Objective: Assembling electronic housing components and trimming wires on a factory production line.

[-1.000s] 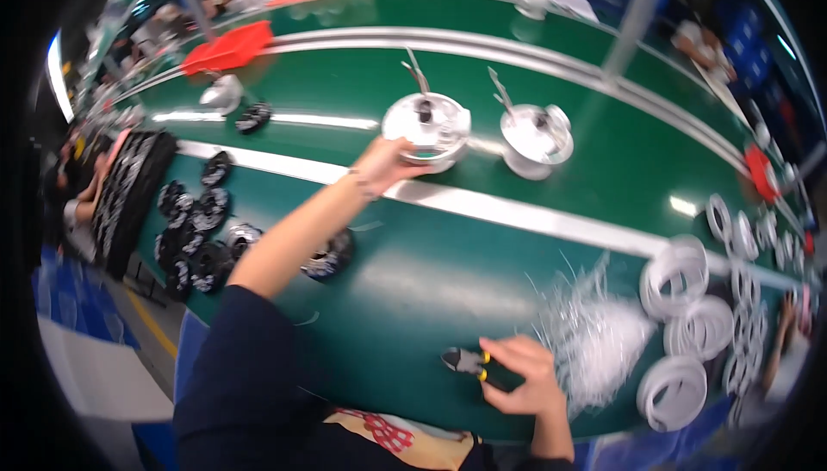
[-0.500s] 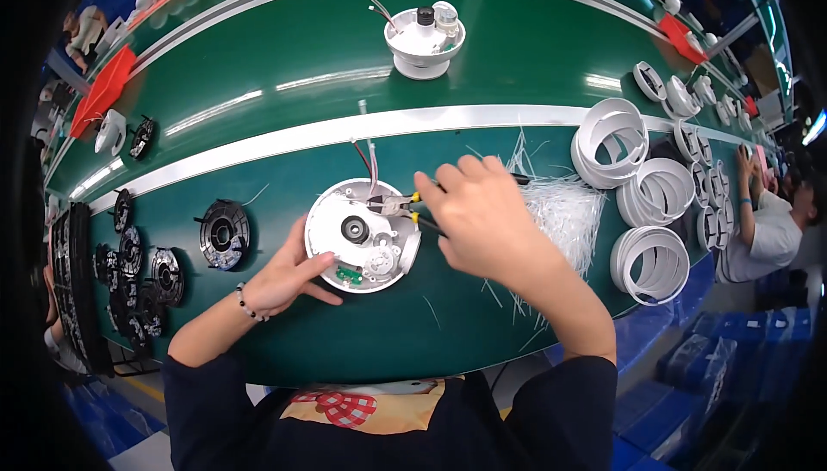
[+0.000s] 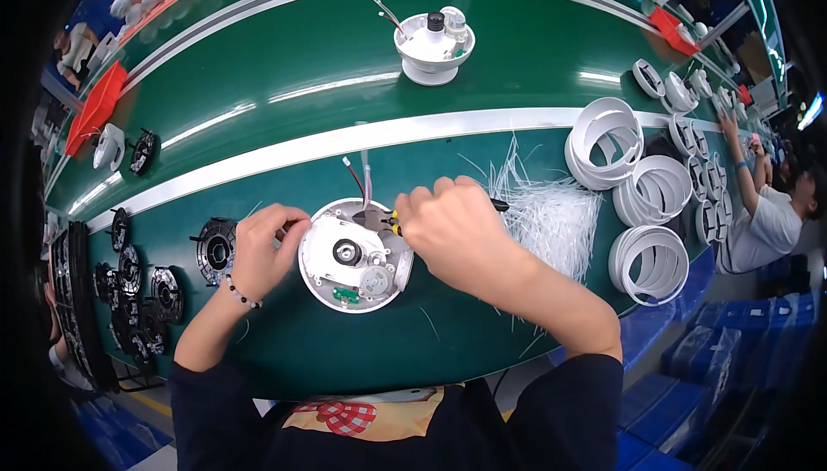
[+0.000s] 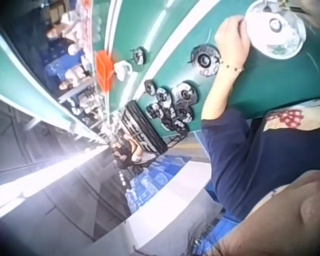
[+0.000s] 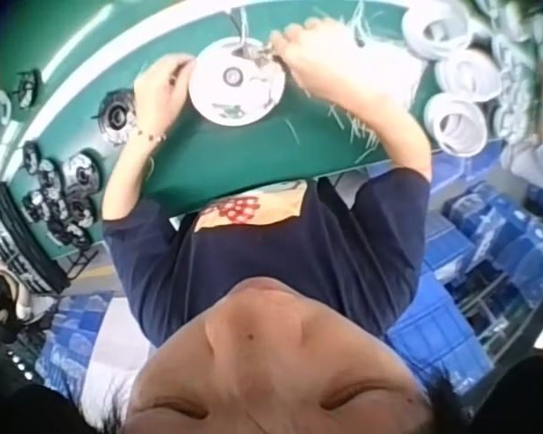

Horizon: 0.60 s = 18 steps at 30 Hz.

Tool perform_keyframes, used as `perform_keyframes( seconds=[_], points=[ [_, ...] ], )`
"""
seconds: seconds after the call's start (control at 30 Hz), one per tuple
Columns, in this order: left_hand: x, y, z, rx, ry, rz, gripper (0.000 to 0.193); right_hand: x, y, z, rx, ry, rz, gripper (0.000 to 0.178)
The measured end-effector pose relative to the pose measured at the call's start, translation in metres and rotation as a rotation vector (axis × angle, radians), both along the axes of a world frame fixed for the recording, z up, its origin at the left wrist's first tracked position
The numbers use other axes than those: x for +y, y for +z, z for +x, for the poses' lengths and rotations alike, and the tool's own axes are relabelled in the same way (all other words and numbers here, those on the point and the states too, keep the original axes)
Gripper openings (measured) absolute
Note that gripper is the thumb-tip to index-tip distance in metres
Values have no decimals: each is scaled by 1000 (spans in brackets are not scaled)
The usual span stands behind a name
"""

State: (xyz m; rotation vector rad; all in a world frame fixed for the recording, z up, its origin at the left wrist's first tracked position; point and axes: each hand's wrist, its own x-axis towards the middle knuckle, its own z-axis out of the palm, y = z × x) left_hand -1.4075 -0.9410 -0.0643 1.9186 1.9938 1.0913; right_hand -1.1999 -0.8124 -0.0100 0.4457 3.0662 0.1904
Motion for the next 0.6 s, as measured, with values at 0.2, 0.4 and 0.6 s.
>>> perform_keyframes(
  seconds=[0.2, 0.4, 0.6],
  points=[
    [4, 6, 0, -27, -4, 11, 4, 5, 10, 32, 287, -70, -189, 44],
    [3, 3, 5, -554, -40, -357, 46, 1, 13, 87, 884, -242, -378, 50],
    [0, -15, 14, -1438, -153, -819, 53, -20, -17, 101, 925, -285, -660, 51]
  ],
)
